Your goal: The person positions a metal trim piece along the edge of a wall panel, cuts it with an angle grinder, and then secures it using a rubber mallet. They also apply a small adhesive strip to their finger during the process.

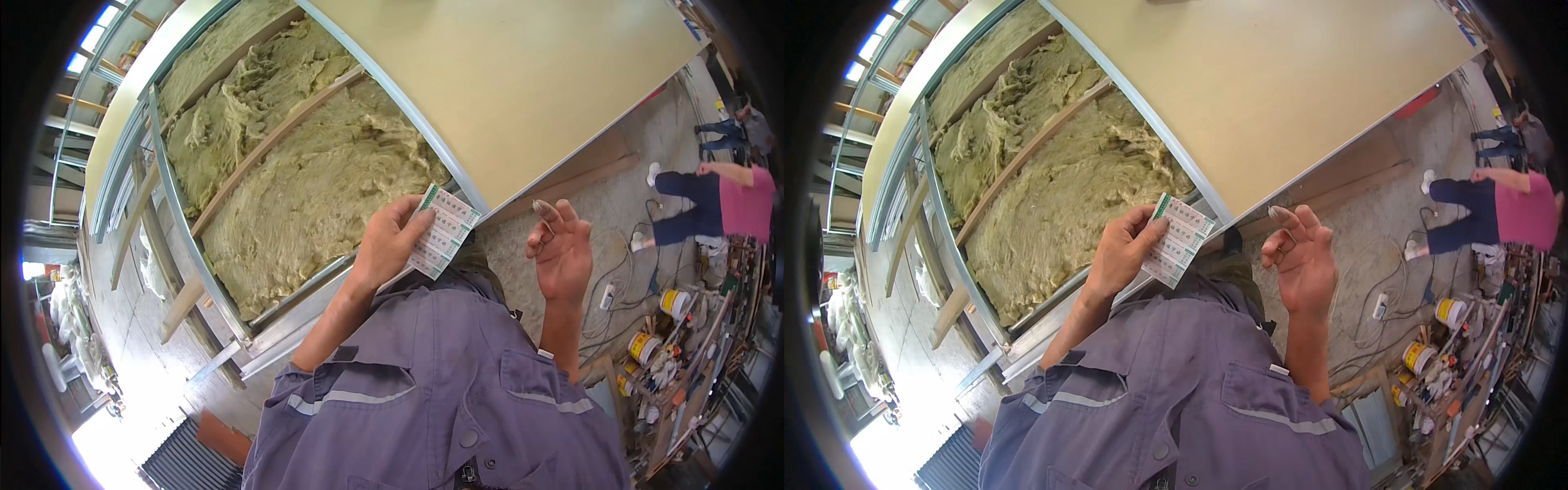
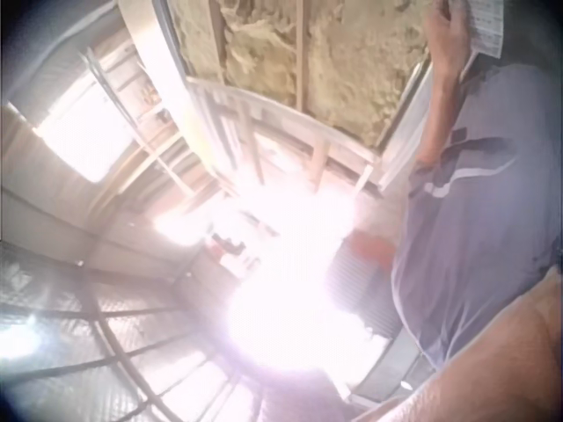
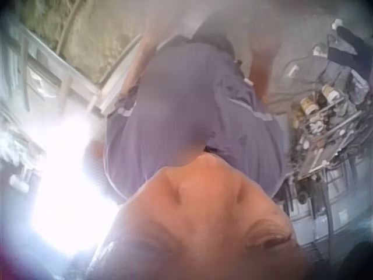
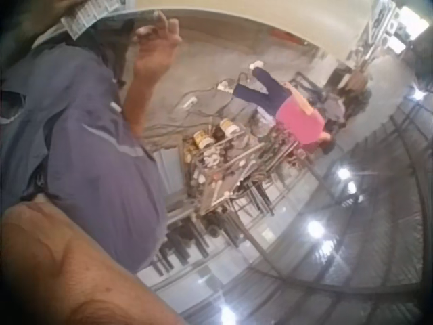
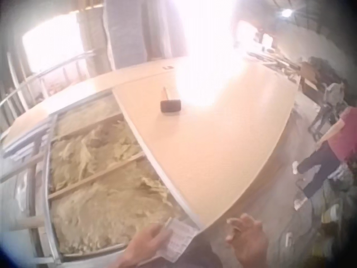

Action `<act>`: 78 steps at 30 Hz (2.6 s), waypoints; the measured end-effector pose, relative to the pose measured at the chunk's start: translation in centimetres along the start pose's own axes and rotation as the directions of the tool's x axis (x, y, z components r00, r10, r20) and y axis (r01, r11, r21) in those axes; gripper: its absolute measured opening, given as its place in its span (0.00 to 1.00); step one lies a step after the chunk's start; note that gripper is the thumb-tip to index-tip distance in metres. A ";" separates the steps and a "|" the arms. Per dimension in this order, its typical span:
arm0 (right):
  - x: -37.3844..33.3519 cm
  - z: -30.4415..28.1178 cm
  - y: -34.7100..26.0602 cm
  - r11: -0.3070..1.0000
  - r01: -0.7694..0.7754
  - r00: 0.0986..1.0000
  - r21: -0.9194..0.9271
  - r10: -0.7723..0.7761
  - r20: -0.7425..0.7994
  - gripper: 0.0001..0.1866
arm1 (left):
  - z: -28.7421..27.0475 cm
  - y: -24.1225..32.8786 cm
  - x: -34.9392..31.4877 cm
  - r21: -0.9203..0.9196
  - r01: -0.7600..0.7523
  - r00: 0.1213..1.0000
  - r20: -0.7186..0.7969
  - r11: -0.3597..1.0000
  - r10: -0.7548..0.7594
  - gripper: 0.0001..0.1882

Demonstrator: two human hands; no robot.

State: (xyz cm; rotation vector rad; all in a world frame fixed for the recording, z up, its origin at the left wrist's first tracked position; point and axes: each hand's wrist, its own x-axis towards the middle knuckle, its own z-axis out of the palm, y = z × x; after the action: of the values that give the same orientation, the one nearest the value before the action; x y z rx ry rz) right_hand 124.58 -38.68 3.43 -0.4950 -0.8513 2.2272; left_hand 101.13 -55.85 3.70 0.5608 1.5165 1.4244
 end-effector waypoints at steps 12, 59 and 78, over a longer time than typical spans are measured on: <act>0.8 -1.9 -1.0 0.993 0.002 0.992 -0.120 -0.017 -0.123 0.27 | 1.0 0.2 3.1 0.084 0.011 0.999 -0.037 0.996 -0.008 0.16; 17.4 -13.2 -13.2 0.468 -0.472 0.875 0.748 0.144 0.462 0.35 | 14.7 3.6 18.0 0.587 -0.011 0.807 -0.473 0.809 0.354 0.23; 15.1 -5.0 -17.1 0.427 -0.542 0.813 0.723 0.050 0.580 0.35 | 24.9 13.0 17.3 0.163 -0.463 0.884 0.151 0.871 0.442 0.24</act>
State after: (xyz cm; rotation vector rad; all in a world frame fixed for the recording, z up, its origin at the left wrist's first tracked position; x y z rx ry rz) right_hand 124.95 -16.35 10.23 0.4915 0.3366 2.8019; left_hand 111.20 -26.04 13.57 1.1613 1.5047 1.5683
